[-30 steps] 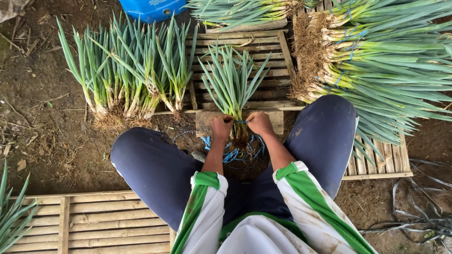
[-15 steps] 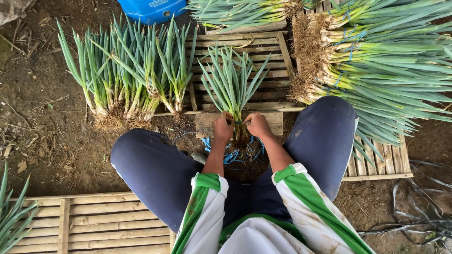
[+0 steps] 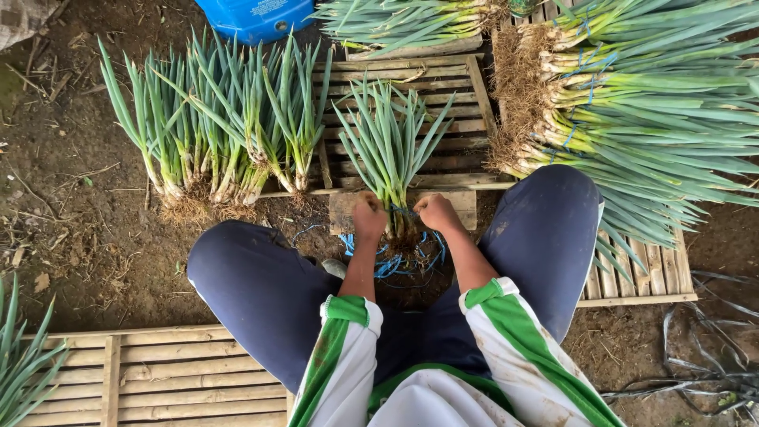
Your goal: Bundling green onions into groups and tying them with blue plastic string.
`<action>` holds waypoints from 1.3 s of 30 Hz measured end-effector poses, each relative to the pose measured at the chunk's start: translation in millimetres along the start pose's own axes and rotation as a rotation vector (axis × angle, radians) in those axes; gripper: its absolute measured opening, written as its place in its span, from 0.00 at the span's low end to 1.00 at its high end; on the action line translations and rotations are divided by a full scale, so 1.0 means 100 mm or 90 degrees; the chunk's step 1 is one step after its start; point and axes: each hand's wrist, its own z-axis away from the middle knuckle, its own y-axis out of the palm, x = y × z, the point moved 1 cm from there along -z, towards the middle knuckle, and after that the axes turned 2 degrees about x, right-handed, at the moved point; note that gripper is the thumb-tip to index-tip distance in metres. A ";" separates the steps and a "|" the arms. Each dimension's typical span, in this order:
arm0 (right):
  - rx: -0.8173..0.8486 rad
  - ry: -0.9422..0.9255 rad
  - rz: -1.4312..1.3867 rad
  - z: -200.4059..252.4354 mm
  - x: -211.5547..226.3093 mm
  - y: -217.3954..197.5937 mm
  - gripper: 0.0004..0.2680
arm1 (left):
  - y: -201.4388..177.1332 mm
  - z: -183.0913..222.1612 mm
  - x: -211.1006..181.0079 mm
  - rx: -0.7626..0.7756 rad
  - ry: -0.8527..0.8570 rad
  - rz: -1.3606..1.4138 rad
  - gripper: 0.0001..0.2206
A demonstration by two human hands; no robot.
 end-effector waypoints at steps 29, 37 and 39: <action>-0.052 0.045 -0.352 0.49 1.00 -0.89 0.45 | 0.11 0.45 -1.65 0.195 -0.132 0.125 0.50; -0.408 -0.146 -0.733 0.45 0.89 -1.50 0.38 | 0.53 0.07 -2.22 0.264 0.207 -0.187 0.53; -0.502 -0.109 -0.872 0.29 0.64 -1.61 0.37 | 0.45 0.11 -2.64 0.274 0.337 -0.231 0.52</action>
